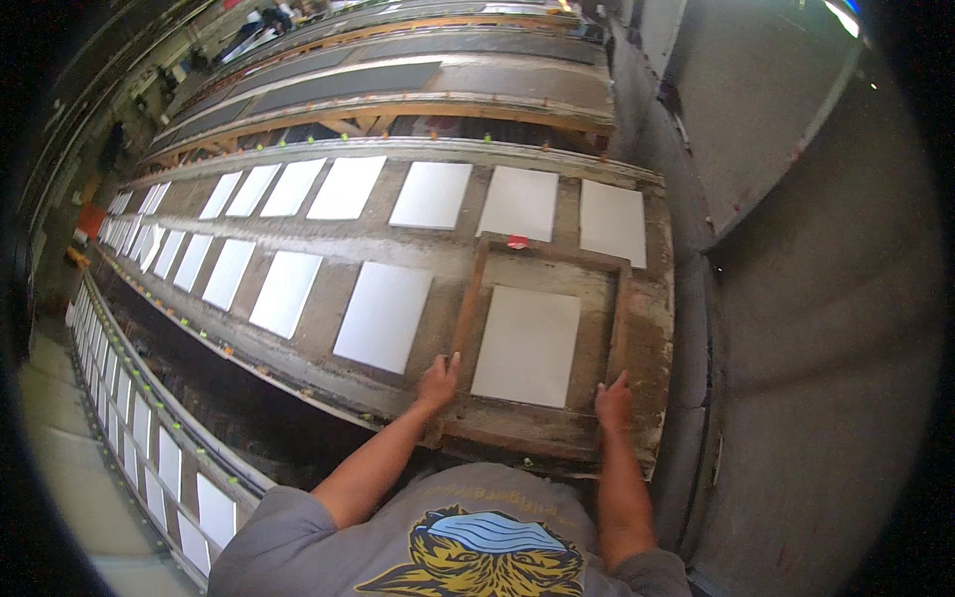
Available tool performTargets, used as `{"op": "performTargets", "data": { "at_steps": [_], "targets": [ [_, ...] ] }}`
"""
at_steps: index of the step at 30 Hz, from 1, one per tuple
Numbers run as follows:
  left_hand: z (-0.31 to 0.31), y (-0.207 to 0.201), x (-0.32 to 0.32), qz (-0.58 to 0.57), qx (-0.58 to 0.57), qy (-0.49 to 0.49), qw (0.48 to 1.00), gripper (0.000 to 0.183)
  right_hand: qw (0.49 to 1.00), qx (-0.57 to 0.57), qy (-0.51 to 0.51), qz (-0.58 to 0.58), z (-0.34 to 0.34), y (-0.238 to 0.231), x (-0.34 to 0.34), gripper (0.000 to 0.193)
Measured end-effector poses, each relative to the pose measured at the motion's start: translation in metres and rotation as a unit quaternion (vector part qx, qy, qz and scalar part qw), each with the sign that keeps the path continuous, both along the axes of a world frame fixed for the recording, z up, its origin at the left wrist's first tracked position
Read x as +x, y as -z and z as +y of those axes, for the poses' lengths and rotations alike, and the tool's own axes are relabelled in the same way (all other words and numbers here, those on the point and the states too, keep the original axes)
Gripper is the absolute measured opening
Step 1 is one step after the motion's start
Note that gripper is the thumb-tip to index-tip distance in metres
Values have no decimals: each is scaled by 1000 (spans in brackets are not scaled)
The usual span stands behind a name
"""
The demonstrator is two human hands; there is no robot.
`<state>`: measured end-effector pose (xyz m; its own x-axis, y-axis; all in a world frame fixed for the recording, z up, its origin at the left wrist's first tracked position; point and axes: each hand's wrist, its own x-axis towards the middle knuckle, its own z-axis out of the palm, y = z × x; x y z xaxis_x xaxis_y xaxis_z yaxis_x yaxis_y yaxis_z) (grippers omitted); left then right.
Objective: The person repeatedly picks white rectangular tiles from a stack and places them into a wooden frame on a conveyor belt. They smooth each tile with their hands before moving the frame forward to the next empty slot.
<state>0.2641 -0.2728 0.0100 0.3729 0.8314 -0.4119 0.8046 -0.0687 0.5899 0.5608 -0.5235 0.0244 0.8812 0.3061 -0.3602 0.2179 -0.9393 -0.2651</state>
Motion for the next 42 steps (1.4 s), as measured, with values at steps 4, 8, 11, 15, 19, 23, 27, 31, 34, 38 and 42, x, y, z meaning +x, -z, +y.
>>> {"op": "performTargets", "data": {
  "at_steps": [4, 8, 11, 15, 19, 23, 27, 31, 34, 38, 42],
  "targets": [
    [2, 19, -1, -35, 13, 3, 999, 77, 1000, -5, -20, -12, 0, 0, 8, 82],
    [9, 13, 0, -56, 21, 15, 998, 73, 1000, 3, -22, -3, -1, -16, 3, 81],
    [8, -8, -2, -57, 56, 17, 997, 69, 999, 29, -21, 9, -3, -24, 2, 81],
    [9, -27, -7, -75, 94, 5, 993, 64, 991, 133, -5, -20, -11, -10, 2, 77],
    [11, -48, -18, -103, 149, 3, 983, 61, 980, 198, 2, -32, 0, -58, -14, 73],
    [9, -82, -17, -211, 217, -10, 953, 54, 968, 244, -12, -57, 5, -104, -14, 73],
    [21, -85, -17, -290, 150, -61, 943, 55, 953, 283, -35, -102, 7, -115, 4, 71],
    [13, -87, -3, -318, 98, -113, 936, 60, 939, 317, -75, -107, 16, -144, 20, 68],
    [1, -97, 9, -292, 53, -76, 952, 61, 925, 349, -94, -115, 13, -148, 43, 63],
    [-32, -94, 38, -306, 42, -100, 946, 60, 928, 353, -99, -68, -1, -161, 81, 62],
    [-78, -94, 77, -323, 42, -116, 938, 58, 920, 367, -120, -62, -21, -161, 136, 60]
  ]
}}
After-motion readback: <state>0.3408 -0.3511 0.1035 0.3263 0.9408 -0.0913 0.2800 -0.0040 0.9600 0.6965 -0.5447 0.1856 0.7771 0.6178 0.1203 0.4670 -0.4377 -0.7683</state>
